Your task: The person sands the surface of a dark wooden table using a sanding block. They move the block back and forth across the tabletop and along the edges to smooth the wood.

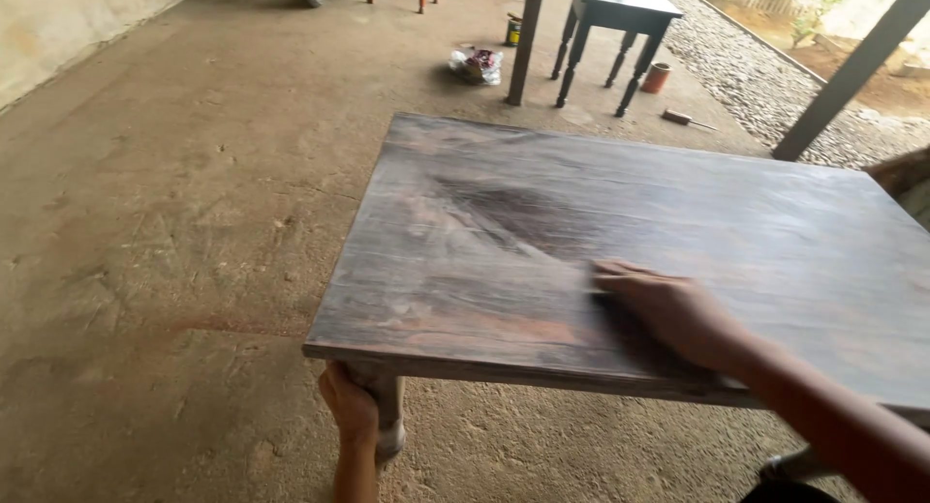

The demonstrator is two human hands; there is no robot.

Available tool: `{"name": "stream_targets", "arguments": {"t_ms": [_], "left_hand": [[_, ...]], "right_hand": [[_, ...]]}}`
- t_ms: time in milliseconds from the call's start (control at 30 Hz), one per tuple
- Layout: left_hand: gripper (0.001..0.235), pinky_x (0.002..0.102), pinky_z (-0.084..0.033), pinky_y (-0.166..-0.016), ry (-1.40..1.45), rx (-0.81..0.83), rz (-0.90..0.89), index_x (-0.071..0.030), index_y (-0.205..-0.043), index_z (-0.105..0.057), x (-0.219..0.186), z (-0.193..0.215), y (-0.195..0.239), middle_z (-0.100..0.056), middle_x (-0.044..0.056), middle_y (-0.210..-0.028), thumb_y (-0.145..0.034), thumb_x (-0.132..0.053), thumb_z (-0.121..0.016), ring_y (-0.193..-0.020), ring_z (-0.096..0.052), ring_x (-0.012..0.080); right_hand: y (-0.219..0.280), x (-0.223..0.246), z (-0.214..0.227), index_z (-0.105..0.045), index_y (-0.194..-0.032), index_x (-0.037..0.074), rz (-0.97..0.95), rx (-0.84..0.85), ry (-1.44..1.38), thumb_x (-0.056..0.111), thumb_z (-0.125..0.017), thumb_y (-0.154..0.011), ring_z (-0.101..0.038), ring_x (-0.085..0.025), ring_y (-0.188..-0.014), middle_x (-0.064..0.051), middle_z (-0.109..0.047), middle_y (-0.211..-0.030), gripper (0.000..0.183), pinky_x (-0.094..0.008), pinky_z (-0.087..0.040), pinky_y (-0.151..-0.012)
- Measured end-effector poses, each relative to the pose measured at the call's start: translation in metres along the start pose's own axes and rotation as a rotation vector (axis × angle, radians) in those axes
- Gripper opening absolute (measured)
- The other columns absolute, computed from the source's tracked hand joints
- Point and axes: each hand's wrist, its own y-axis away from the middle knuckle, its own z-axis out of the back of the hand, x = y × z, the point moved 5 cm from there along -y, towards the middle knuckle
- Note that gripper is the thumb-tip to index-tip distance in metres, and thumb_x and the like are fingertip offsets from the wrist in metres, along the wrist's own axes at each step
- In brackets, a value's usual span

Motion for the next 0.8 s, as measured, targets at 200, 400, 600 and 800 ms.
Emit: {"name": "stream_targets", "arguments": {"t_ms": [200,400,600,800], "left_hand": [[0.049,0.040,-0.048,-0.081,0.300,0.099,0.220,0.001,-0.117,-0.061,0.014,0.002,-0.023,-0.060,0.006,-0.100,-0.112,-0.038,-0.032,-0.092,-0.058,0.0212],[0.045,0.035,-0.049,-0.094,0.371,0.238,0.193,-0.006,-0.136,-0.057,-0.043,0.000,-0.028,-0.062,0.006,-0.121,-0.113,-0.037,-0.033,-0.108,-0.058,0.0192],[0.052,0.038,-0.044,-0.108,0.497,0.262,0.069,-0.006,-0.147,-0.046,-0.050,-0.003,-0.028,-0.056,0.008,-0.136,-0.113,-0.043,-0.030,-0.124,-0.054,0.0224],[0.056,0.040,-0.043,-0.106,0.295,0.051,0.036,-0.007,-0.147,-0.042,-0.036,0.004,-0.028,-0.053,0.009,-0.137,-0.111,-0.047,-0.029,-0.124,-0.052,0.0237]], "right_hand": [[0.092,-0.085,0.028,-0.065,-0.133,0.018,-0.164,-0.086,0.220,0.004,-0.060,-0.089,-0.064,-0.023,-0.127,-0.003,-0.059,-0.146,0.046,-0.039,-0.057,-0.103],[-0.068,0.079,-0.023,-0.065,-0.132,0.021,0.248,-0.079,-0.003,0.016,-0.059,-0.094,-0.063,-0.022,-0.130,-0.001,-0.062,-0.144,0.039,-0.037,-0.060,-0.091],[-0.109,0.119,-0.045,-0.063,-0.136,0.024,0.268,0.024,-0.107,0.016,-0.057,-0.100,-0.060,-0.020,-0.133,0.000,-0.060,-0.147,0.038,-0.037,-0.059,-0.087],[0.016,-0.096,0.016,-0.063,-0.135,0.015,-0.344,-0.004,0.085,0.017,-0.055,-0.100,-0.072,-0.027,-0.108,-0.009,-0.071,-0.126,0.036,-0.040,-0.060,-0.093]]}}
